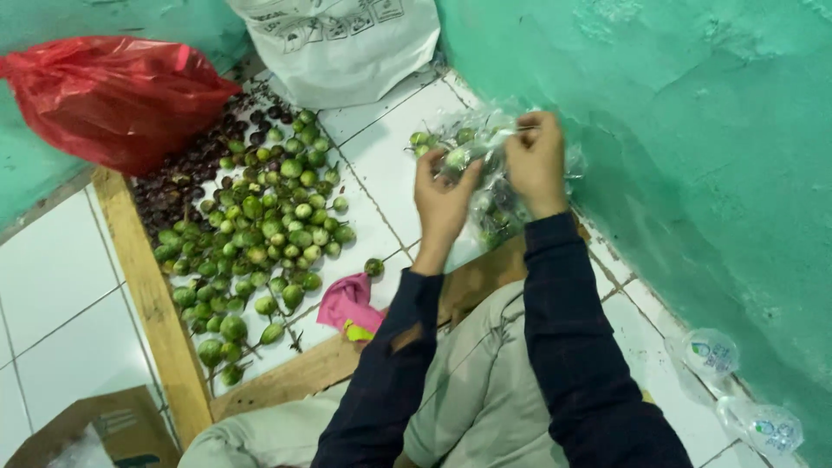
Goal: Sorting and cleaning small green fruits using a cloth and preparing them for packaging
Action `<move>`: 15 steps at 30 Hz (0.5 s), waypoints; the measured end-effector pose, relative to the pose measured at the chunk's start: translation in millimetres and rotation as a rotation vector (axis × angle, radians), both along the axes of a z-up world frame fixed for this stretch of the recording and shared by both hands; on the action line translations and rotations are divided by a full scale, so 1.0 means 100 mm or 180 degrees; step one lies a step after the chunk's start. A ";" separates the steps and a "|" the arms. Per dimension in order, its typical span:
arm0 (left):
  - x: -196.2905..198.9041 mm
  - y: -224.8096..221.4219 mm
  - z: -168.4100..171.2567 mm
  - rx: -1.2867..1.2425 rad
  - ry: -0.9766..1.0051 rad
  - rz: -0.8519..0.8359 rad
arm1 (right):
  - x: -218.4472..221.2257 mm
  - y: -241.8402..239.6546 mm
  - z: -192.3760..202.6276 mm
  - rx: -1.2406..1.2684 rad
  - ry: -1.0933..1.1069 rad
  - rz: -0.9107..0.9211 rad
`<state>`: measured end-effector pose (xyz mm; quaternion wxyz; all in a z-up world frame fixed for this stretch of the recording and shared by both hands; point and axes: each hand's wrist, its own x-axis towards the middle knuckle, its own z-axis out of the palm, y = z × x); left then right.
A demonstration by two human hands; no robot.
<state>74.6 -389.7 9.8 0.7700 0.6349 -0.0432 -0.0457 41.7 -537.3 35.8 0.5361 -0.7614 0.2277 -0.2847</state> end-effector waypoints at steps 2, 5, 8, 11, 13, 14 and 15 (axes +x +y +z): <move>-0.05 -0.24 0.20 0.0319 -0.0231 -0.0085 | 0.01 -0.26 -0.18 -0.0213 0.0022 -0.0328; 0.06 -0.61 0.02 0.0771 -0.0748 -0.0205 | 0.06 -0.54 -0.51 -0.0778 0.0125 -0.1033; 0.30 -0.89 -0.36 0.1193 -0.1551 -0.0282 | 0.14 -0.60 -0.88 -0.1095 0.0506 -0.1468; 0.36 -0.96 -0.61 0.1913 -0.2295 -0.0743 | 0.09 -0.58 -1.08 -0.1241 0.1488 -0.1356; 0.40 -1.01 -0.67 0.2338 -0.2542 -0.1100 | 0.08 -0.57 -0.98 -0.1411 0.2142 -0.1141; 0.44 -1.04 -0.68 0.2641 -0.2364 -0.1278 | 0.08 -0.54 -0.86 -0.1197 0.2374 -0.0921; 0.41 -1.01 -0.71 0.2961 -0.2138 -0.1455 | 0.04 -0.45 -0.76 -0.0970 0.2628 -0.0665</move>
